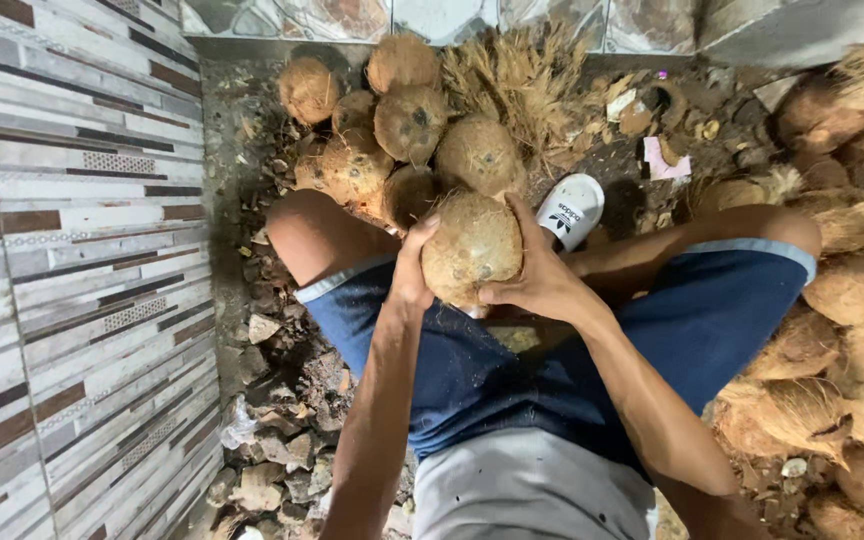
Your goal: The person sits cross-legged on a tiled floor surrounded by coconuts and peels the fibrous husk off a coconut by hand. They repeatedly pull away strands of fiber and discard them onto the floor, working on the same coconut throughout the clip.
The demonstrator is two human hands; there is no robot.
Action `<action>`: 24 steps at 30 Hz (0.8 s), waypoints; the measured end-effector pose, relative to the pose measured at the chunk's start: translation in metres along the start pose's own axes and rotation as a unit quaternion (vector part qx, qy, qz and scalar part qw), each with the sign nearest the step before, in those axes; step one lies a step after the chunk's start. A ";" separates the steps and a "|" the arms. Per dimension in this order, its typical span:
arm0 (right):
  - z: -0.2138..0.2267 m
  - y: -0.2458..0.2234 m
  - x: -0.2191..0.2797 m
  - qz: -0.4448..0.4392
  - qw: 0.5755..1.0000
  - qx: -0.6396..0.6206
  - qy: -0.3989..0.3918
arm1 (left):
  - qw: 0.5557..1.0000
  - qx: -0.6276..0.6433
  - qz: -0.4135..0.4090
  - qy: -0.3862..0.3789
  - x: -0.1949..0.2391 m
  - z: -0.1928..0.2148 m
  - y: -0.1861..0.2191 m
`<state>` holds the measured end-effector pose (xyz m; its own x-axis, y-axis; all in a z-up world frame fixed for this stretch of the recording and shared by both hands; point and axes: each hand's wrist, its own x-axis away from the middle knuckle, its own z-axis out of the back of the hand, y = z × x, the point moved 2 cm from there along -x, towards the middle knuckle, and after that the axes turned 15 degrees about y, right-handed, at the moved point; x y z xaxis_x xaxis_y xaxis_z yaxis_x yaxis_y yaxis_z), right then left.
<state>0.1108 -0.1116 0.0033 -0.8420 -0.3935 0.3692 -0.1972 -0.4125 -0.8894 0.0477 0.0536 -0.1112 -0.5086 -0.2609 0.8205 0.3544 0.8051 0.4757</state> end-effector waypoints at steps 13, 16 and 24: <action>-0.017 -0.035 0.044 -0.059 0.994 -0.091 0.007 | 0.996 -0.063 0.015 -0.055 0.028 -0.014 0.009; -0.019 -0.038 0.044 -0.089 0.994 -0.060 0.022 | 0.998 -0.053 0.016 -0.040 0.022 -0.012 0.005; -0.020 -0.052 0.045 -0.078 0.991 -0.111 0.018 | 0.998 -0.051 0.018 -0.029 -0.001 -0.008 -0.008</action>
<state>0.0729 -0.0912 0.0604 -0.8088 -0.3085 0.5006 -0.4289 -0.2729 -0.8611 0.0520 0.0436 -0.1134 -0.5369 -0.1989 0.8199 0.4500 0.7545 0.4777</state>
